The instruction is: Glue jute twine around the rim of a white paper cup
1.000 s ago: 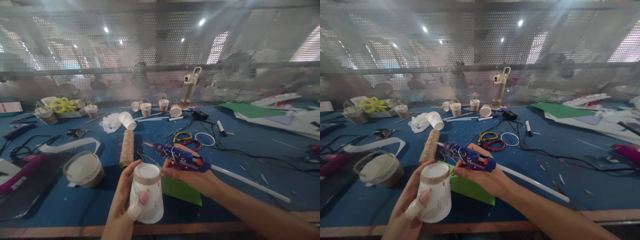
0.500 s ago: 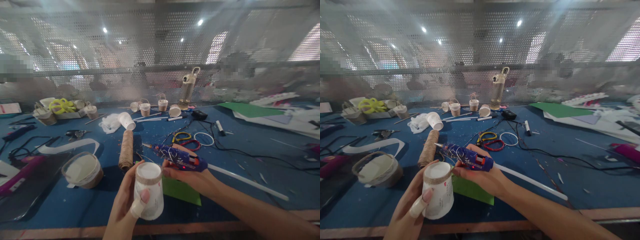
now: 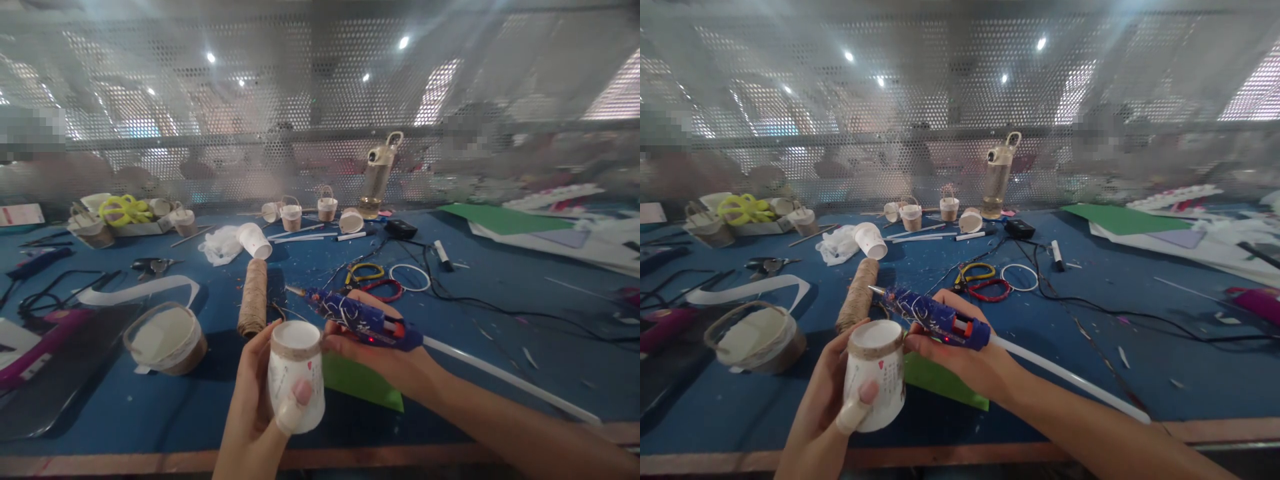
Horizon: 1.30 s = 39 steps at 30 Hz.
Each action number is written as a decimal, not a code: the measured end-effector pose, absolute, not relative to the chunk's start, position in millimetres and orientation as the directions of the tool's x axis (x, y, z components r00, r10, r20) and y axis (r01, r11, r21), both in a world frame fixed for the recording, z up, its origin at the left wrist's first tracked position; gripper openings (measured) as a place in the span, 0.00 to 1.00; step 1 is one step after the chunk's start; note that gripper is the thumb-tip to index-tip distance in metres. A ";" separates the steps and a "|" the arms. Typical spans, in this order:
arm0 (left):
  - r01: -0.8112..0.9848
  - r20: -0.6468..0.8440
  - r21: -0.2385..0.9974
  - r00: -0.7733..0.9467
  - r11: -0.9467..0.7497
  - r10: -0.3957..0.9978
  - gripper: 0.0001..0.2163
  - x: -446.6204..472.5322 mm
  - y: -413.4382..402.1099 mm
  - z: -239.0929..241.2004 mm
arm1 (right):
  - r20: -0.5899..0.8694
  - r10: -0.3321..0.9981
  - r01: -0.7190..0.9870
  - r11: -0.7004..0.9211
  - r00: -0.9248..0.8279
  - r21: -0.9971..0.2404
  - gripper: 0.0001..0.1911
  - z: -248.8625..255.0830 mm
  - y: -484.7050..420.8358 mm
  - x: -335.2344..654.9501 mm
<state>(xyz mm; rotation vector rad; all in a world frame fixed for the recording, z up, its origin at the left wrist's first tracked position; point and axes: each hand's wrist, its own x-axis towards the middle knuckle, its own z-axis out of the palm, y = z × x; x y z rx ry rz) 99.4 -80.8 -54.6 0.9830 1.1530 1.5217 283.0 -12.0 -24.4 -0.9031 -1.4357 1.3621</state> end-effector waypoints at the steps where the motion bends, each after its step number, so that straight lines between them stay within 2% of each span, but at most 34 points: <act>1: -0.178 0.063 0.979 -0.223 -0.104 0.973 0.30 99.0 -81.5 -55.0 | 0.136 0.945 -0.087 0.115 -0.297 -0.990 0.19 -24.4 -12.3 283.0; 4: -0.167 0.047 0.982 -0.239 -0.089 0.970 0.31 97.4 -81.4 -55.2 | 0.182 0.936 -0.075 0.167 -0.301 -0.983 0.18 -26.2 -12.5 283.2; 7: -0.279 0.002 0.957 -0.276 -0.082 0.961 0.31 96.2 -79.2 -52.1 | 0.223 0.915 -0.091 0.204 -0.336 -0.975 0.15 -28.8 -12.2 284.0; 14: -0.510 -0.051 0.854 -0.287 -0.108 0.957 0.25 93.2 -79.2 -37.9 | 0.111 0.917 -0.123 0.069 -0.383 -0.990 0.18 -24.0 -17.6 284.7; 20: -0.607 -0.038 0.787 -0.226 -0.110 0.973 0.26 87.8 -73.1 -42.8 | 0.099 0.917 -0.053 0.085 -0.386 -0.995 0.16 -22.2 -18.6 286.1; 22: -0.628 -0.026 0.771 -0.195 -0.105 0.980 0.26 85.3 -70.2 -46.0 | 0.127 0.911 -0.052 0.116 -0.391 -0.992 0.16 -23.2 -16.4 288.0; 27: -0.580 0.005 0.807 -0.176 -0.108 0.984 0.26 79.9 -67.8 -51.0 | 0.304 0.871 -0.009 0.325 -0.385 -0.946 0.17 -18.6 -13.1 293.8; 32: -0.583 0.027 0.801 -0.194 -0.137 0.981 0.22 81.8 -71.6 -47.6 | 0.318 0.835 0.041 0.375 -0.449 -0.926 0.18 -19.3 -15.1 298.6; 36: -0.619 0.012 0.772 -0.213 -0.144 0.977 0.22 86.3 -74.5 -42.6 | 0.351 0.806 0.031 0.415 -0.477 -0.909 0.18 -29.6 -13.7 301.0; 39: -0.608 0.018 0.779 -0.224 -0.154 0.974 0.21 88.8 -76.1 -39.6 | 0.351 0.798 0.091 0.447 -0.489 -0.890 0.17 -32.8 -13.4 303.4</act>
